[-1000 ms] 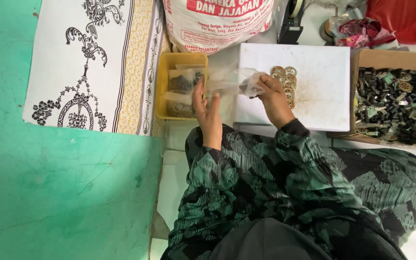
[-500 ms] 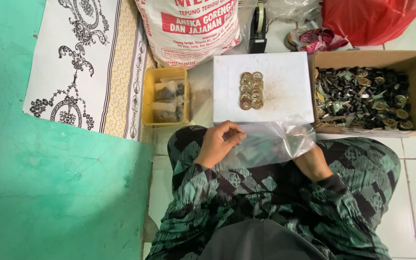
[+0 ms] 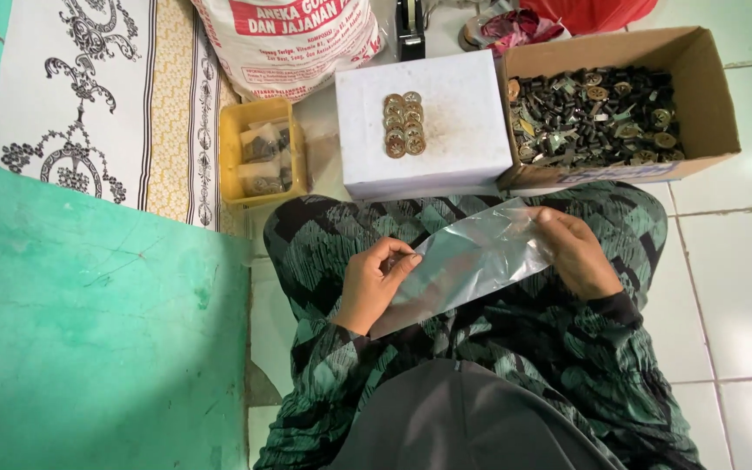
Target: The person sorts small metallic buttons from a cardboard box onto a white surface, then places them into a clear plastic bag. They handle the buttons one by one, arranging them neatly before bagging them.
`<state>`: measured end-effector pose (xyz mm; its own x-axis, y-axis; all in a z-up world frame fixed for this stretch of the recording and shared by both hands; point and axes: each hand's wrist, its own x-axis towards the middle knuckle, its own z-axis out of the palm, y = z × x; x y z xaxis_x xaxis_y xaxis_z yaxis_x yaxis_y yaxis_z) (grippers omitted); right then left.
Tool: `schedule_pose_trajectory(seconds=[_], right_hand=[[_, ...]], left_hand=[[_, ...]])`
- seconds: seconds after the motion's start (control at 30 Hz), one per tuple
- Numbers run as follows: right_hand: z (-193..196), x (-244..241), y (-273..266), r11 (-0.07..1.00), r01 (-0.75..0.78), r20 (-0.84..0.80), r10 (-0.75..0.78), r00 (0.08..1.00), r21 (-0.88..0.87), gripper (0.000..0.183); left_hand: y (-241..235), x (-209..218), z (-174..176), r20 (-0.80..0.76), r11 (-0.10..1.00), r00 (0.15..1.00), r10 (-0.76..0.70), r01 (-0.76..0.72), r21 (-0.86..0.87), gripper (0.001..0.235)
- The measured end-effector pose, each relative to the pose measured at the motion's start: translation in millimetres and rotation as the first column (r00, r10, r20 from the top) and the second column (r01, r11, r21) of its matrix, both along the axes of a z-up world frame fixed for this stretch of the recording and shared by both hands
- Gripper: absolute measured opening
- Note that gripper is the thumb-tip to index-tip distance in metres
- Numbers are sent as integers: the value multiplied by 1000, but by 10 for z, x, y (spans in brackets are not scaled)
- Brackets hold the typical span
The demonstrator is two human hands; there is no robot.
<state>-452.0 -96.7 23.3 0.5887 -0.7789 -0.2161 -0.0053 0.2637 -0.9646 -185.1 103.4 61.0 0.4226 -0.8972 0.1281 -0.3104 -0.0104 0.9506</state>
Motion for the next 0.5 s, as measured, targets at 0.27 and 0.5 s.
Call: schedule_pose_trajectory(seconds=[0.27,0.5], right_hand=[[452,-50,295,987,-119,-168,100,981,-108,19],[454,-349,231,982,-77,13,80,997,-170,14]], left_hand=[[359,-83,181,36,999,999,-34,33,31,14],[702,-132,708,-71,964,967,-244,250,91,25]])
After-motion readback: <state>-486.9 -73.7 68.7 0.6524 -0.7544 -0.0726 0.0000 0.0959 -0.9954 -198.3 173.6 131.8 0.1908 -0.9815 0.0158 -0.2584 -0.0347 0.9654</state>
